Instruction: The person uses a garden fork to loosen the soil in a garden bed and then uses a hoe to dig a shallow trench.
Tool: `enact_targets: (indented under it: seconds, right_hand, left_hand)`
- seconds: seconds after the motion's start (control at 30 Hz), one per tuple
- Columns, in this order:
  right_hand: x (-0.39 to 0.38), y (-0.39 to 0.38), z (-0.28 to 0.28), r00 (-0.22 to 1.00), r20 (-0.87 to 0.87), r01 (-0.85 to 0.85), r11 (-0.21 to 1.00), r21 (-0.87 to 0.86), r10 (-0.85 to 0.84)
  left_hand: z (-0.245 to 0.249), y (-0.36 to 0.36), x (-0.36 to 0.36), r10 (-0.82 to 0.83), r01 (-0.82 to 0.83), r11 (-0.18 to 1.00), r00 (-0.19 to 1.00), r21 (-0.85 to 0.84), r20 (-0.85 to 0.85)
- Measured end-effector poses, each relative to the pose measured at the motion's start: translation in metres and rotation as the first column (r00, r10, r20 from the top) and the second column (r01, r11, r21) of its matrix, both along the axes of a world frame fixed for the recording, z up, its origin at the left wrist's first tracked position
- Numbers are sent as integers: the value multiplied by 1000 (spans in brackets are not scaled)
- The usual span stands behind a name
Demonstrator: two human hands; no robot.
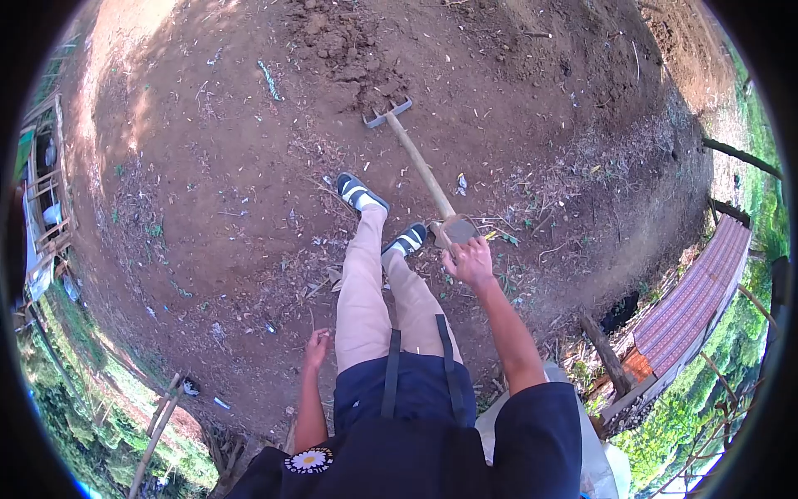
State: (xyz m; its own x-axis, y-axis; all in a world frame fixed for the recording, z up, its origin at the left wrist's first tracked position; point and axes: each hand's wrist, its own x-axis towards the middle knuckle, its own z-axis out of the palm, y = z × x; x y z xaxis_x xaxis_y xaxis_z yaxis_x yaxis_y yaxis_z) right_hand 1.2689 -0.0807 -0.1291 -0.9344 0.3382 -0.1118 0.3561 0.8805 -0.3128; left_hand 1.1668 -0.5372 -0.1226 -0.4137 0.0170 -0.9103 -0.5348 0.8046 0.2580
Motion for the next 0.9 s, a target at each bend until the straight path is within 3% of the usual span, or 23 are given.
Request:
enact_targets:
  seconds: [0.03, 0.07, 0.17, 0.27, 0.37, 0.4, 0.47, 0.53, 0.6, 0.67, 0.8, 0.87, 0.9]
  right_hand:
    - [8, -6, -8, 984, 177, -3, 1000, -29, 8]
    - [16, -11, -16, 984, 179, -6, 999, -33, 11]
    - [17, -16, -19, 840, 506, -96, 972, -213, 194]
    - [20, -22, -24, 862, 416, -193, 947, -258, 290]
    - [-7, -19, 7, 790, 519, -273, 945, -181, 327]
    - [-18, -13, 16, 801, 510, -268, 949, -165, 314]
    - [-33, -11, 39, 902, 262, -330, 939, -99, 344]
    - [-56, -10, 57, 930, 166, -313, 944, -108, 327]
    - [-76, -9, 70, 909, 168, -365, 924, -116, 381]
    - [-96, -1, 86, 908, 163, -374, 922, -101, 386]
    - [-141, 35, 121, 958, -63, -278, 960, 24, 279]
    - [-167, 54, 139, 970, -185, -160, 987, -6, 156]
    - [-179, 61, 143, 974, -183, -138, 990, 0, 136]
  left_hand:
    - [-5, -7, 4, 16, -15, 999, 1000, 33, -11]
    - [-9, -14, 10, 33, -32, 997, 999, 63, -19]
    - [-5, -9, 8, 32, -31, 999, 999, 39, -24]
    - [17, 24, -9, 82, -80, 994, 996, 79, -28]
    - [20, 51, -25, 1, 3, 996, 999, 89, -48]
    - [22, 68, -35, -7, 13, 995, 998, 102, -64]
    - [39, 109, -53, -191, 243, 960, 934, 143, -301]
    - [53, 172, -72, -45, 174, 935, 922, 308, -386]
    - [82, 244, -98, -163, 417, 849, 791, 325, -589]
    - [116, 304, -127, -322, 730, 643, 532, 232, -783]
    - [115, 368, -162, -506, 901, 399, 373, 172, -778]
    - [115, 391, -172, -524, 908, 380, 367, 174, -769]
    - [119, 402, -177, -449, 878, 458, 363, 138, -816]
